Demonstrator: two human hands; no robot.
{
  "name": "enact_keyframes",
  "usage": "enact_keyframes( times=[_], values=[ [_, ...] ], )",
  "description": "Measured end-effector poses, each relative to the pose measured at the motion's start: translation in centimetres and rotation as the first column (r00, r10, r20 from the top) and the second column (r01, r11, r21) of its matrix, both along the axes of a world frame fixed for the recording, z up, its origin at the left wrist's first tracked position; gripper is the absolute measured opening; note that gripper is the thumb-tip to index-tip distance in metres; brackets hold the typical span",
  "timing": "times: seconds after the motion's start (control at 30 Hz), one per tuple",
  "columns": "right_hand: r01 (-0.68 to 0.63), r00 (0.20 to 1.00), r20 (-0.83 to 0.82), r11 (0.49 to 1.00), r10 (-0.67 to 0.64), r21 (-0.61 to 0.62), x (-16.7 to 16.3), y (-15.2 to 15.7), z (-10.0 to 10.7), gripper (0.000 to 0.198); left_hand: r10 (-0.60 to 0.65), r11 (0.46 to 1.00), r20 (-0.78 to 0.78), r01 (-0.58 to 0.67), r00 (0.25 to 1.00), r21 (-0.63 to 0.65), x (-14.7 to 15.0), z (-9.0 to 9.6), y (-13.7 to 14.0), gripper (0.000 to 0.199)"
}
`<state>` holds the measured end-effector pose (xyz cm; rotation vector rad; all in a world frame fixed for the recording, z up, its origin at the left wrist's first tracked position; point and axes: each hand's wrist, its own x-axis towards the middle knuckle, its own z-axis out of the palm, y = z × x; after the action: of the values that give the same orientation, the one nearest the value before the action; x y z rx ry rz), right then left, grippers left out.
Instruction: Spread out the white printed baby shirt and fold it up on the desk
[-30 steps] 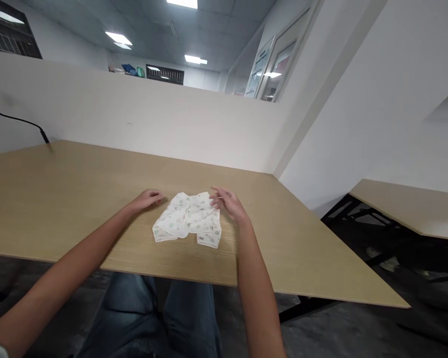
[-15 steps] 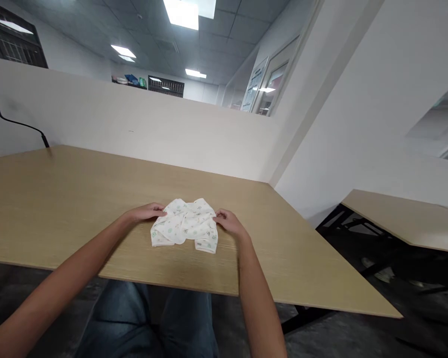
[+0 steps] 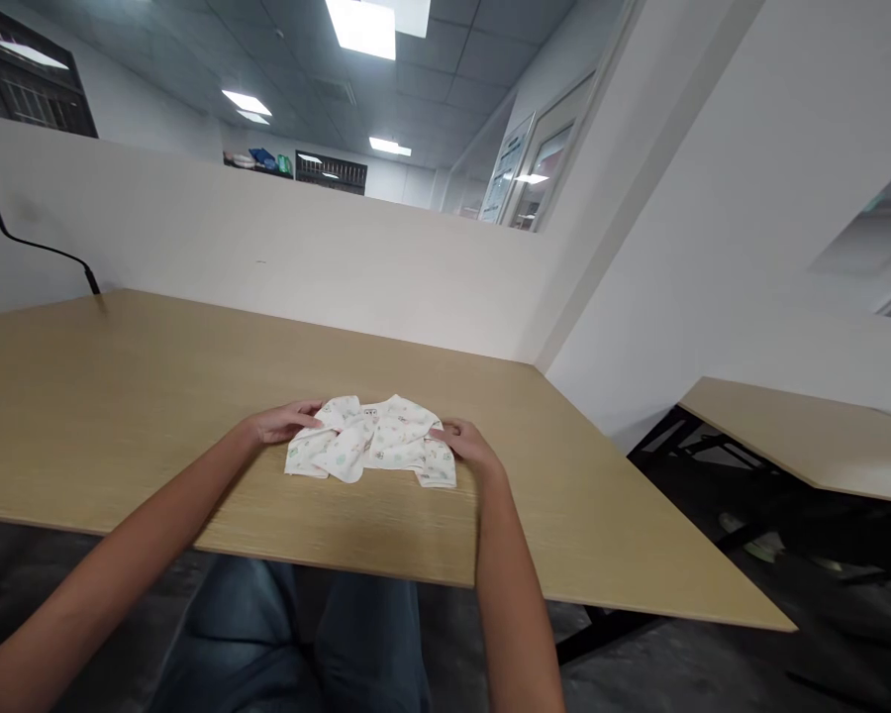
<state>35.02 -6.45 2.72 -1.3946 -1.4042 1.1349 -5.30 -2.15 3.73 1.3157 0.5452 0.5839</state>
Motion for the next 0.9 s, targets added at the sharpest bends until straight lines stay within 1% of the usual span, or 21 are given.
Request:
enact_keyframes(
  times=[0.07,0.1,0.17,0.23,0.27,0.33,0.4,0.43,0.47,0.5,0.53,0.6,0.67,0.7,0.73,0.77,0.8,0.83,0.87,0.9],
  values=[
    [-0.13,0.99,0.052,0.991,0.131,-0.019,0.2,-0.6,0.3,0.046,0.009,1.0,-0.027,-0.009,1.0,0.007,-0.1,0.0,0.0,0.068],
    [-0.167,0.981,0.099,0.986,0.167,-0.014,0.2,-0.7,0.4,0.041,0.016,1.0,-0.049,-0.016,0.999,0.004,-0.1,0.0,0.1,0.066],
    [-0.191,0.966,0.181,0.982,0.185,0.014,0.2,-0.8,0.4,0.036,0.023,1.0,-0.096,-0.025,0.995,-0.012,-0.1,-0.1,0.3,0.059],
    [-0.17,0.964,0.215,0.984,0.156,0.052,0.1,-0.5,0.2,0.034,0.031,0.999,-0.121,-0.034,0.992,-0.02,-0.2,-0.1,0.6,0.054],
    [-0.133,0.967,0.227,0.988,0.111,0.082,0.1,-0.3,0.1,0.034,0.044,0.999,-0.124,-0.046,0.991,-0.017,-0.3,0.0,0.7,0.051],
    [0.007,0.96,0.275,0.983,-0.058,0.181,0.2,0.3,-0.1,0.029,0.099,0.995,-0.123,-0.1,0.987,0.005,-0.6,-0.1,1.1,0.042],
    [0.165,0.908,0.321,0.935,-0.269,0.315,0.5,0.8,-0.2,0.024,0.185,0.983,-0.124,-0.182,0.975,0.035,-1.0,-0.1,1.5,0.036],
    [0.213,0.879,0.335,0.907,-0.34,0.363,0.7,1.0,-0.3,0.024,0.23,0.973,-0.123,-0.225,0.966,0.049,-1.3,-0.2,1.7,0.034],
    [0.232,0.857,0.353,0.893,-0.376,0.386,0.9,1.1,-0.4,0.024,0.262,0.965,-0.122,-0.256,0.957,0.059,-1.5,-0.1,1.9,0.035],
    [0.231,0.845,0.375,0.893,-0.381,0.387,1.2,1.2,-0.6,0.026,0.279,0.96,-0.123,-0.273,0.952,0.064,-1.7,-0.1,2.0,0.036],
    [0.213,0.84,0.403,0.905,-0.362,0.369,1.4,1.2,-0.8,0.027,0.283,0.959,-0.125,-0.277,0.951,0.068,-1.9,0.0,2.0,0.039],
    [0.151,0.835,0.472,0.942,-0.285,0.301,1.8,1.2,-1.3,0.027,0.269,0.962,-0.14,-0.259,0.953,0.086,-2.4,0.3,1.9,0.043],
    [0.105,0.815,0.536,0.965,-0.221,0.239,2.0,1.2,-1.6,0.022,0.267,0.959,-0.185,-0.242,0.946,0.144,-2.8,0.8,1.7,0.046],
    [0.105,0.802,0.557,0.969,-0.216,0.224,2.0,1.3,-1.7,0.018,0.282,0.952,-0.221,-0.243,0.934,0.187,-3.0,1.1,1.6,0.046],
    [0.125,0.788,0.567,0.965,-0.239,0.232,2.0,1.4,-1.6,0.016,0.309,0.939,-0.265,-0.25,0.913,0.235,-3.2,1.3,1.6,0.046],
    [0.162,0.773,0.562,0.948,-0.295,0.275,2.0,1.5,-1.5,0.015,0.351,0.919,-0.312,-0.262,0.883,0.293,-3.4,1.5,1.7,0.045],
    [0.208,0.754,0.537,0.912,-0.38,0.354,1.9,1.6,-1.2,0.016,0.405,0.889,-0.351,-0.276,0.844,0.364,-3.5,1.7,1.8,0.044],
    [0.25,0.729,0.493,0.855,-0.476,0.455,1.9,1.6,-0.9,0.018,0.467,0.847,-0.373,-0.285,0.802,0.449,-3.7,1.8,2.1,0.042],
    [0.278,0.7,0.442,0.784,-0.561,0.555,2.0,1.6,-0.5,0.022,0.535,0.788,-0.373,-0.287,0.758,0.545,-3.7,1.9,2.3,0.039],
    [0.288,0.672,0.403,0.721,-0.621,0.631,2.1,1.5,-0.1,0.025,0.607,0.712,-0.357,-0.286,0.71,0.641,-3.8,1.9,2.6,0.037]
  ],
)
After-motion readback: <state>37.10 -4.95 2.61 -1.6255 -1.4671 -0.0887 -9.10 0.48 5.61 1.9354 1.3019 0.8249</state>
